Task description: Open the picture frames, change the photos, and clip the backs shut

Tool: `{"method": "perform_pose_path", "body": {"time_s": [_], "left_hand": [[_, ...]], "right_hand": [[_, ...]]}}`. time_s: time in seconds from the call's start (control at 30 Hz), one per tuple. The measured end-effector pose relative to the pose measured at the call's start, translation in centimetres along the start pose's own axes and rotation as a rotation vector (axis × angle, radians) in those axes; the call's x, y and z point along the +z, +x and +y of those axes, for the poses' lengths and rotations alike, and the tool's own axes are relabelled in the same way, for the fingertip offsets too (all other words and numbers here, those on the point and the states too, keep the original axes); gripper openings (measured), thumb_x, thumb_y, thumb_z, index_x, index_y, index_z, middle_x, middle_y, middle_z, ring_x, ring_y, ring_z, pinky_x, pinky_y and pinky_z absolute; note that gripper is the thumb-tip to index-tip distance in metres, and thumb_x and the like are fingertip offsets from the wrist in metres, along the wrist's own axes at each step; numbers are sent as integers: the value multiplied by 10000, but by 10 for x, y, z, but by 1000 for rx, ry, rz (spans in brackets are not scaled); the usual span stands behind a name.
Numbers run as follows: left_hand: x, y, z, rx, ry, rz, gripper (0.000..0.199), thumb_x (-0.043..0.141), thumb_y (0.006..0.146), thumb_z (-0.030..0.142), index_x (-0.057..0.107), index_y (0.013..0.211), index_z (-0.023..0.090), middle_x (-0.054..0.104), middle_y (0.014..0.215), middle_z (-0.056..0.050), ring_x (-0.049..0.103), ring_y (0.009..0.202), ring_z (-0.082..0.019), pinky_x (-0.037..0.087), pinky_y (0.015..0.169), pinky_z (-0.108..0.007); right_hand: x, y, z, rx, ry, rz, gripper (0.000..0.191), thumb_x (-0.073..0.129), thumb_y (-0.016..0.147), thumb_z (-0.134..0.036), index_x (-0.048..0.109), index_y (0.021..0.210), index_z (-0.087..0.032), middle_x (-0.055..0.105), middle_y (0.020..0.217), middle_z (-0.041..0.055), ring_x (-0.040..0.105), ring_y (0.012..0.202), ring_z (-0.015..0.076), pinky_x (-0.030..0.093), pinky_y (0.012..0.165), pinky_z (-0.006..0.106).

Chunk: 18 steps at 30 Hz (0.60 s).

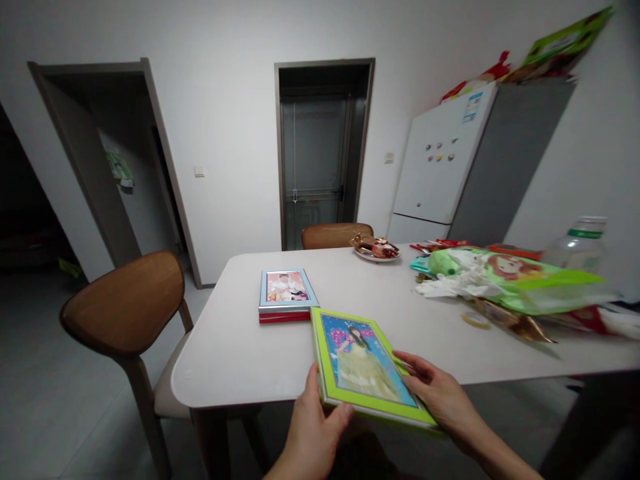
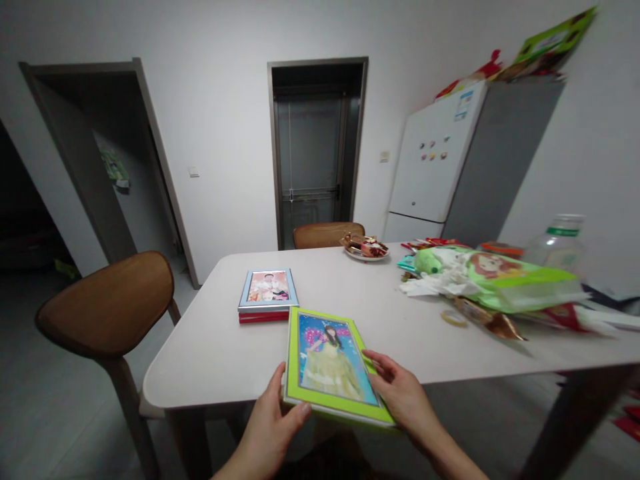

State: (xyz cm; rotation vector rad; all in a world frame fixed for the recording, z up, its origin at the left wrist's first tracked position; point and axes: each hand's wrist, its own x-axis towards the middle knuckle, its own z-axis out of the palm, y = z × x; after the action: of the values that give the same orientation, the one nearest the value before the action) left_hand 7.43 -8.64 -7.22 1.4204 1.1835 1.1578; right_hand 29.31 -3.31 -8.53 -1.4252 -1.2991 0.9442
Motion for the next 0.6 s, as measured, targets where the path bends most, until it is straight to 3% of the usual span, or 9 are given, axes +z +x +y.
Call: {"method": "perform_pose_path", "body": {"time_s": [0.13, 0.3, 0.5, 0.6], "left_hand": [[30, 24, 6, -8, 282, -115, 515, 551, 686, 228, 391, 1173, 176, 595, 1069, -64, 545, 957, -205, 407, 813, -271], [54, 56, 6, 18, 636, -136, 383, 508, 730, 237, 432, 1098, 161, 597, 1021, -82, 546, 922, -203, 408, 775, -270], [64, 83, -4, 67, 739, -148, 290, 512, 698, 144, 512, 987, 124, 569, 1016, -121, 470, 1001, -239, 339, 869, -341], [56, 86, -11, 109, 719, -161, 309, 485, 704, 107, 515, 1010, 134, 561, 1061, -105, 451, 1034, -224, 300, 915, -334]], "right_hand": [[-37, 29, 3, 2, -197, -28, 365, 531, 592, -263, 618, 926, -145, 675, 802, 58, 610, 672, 166, 471, 552, 224], [-65, 70, 12, -49, -362, -46, 405, 468, 605, -194, 592, 985, -126, 664, 783, 39, 569, 581, 119, 420, 507, 190], [-67, 108, 25, -121, -638, -70, 429, 425, 654, -197, 554, 1054, -109, 634, 652, 11, 542, 529, 114, 391, 482, 195], [-60, 116, 21, -190, -840, -27, 402, 432, 639, -158, 589, 1008, -135, 646, 694, 24, 581, 627, 136, 430, 581, 212]]}}
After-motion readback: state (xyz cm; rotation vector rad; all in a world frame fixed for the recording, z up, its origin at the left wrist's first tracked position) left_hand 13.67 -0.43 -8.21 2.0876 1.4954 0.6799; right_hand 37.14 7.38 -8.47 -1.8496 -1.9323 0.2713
